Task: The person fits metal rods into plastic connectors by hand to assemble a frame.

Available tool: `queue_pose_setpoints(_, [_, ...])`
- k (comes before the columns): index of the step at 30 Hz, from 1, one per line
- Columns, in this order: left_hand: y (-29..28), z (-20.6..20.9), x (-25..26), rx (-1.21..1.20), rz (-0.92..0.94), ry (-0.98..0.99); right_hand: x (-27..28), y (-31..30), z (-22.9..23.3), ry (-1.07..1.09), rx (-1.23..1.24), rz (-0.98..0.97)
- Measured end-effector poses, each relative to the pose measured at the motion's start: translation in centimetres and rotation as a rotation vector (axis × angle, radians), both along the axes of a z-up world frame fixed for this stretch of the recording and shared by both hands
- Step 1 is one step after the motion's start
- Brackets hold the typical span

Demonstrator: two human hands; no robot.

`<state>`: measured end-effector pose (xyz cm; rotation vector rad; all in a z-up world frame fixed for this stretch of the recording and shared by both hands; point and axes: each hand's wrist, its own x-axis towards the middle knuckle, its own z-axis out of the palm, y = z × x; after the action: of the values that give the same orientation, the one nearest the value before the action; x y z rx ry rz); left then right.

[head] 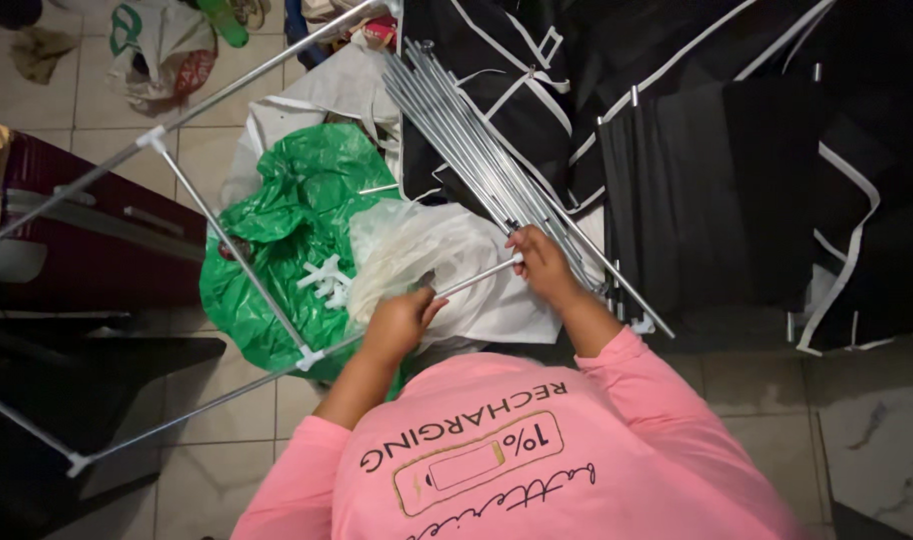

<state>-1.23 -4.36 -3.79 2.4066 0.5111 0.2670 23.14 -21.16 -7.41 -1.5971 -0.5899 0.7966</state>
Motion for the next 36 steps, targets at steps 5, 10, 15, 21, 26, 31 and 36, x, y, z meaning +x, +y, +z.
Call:
queue_pose_setpoints(5, [-0.4,-2.4,0.1,-0.082,0.01,0.06,-0.6,-0.9,-0.6,-0.162,0.131,0.07])
queue_pose_setpoints(10, [-0.2,-1.5,1.4,-0.192,0.019,0.179,-0.2,-0.5,0.4,-0.122,0.039,0.053])
queue_pose_setpoints(15, [-1.8,0.8,6.3,-0.33,-0.045,-0.065,-0.3,0.1,2.1,-0.147,-0.028,0.124])
queue_pose_setpoints(21, [-2.2,3.0,11.4,-0.679,-0.084,0.152,3.2,0.0,4.0,0.076,0.025,0.287])
queue_pose_setpoints(26, [-1.8,2.2,12.8,-0.78,-0.101,0.086,7.9,1.4,2.2,-0.649,-0.162,0.05])
queue_pose_setpoints(31, [-1.6,0.4,13.4,-0.888,-0.102,0.031,9.3,3.0,-1.3,-1.009,-0.274,0.048])
queue_pose_setpoints(36, [-1.7,-0.8,14.7,-0.972,-0.036,0.038,10.6,2.9,-2.1,-0.788,-0.474,0.065])
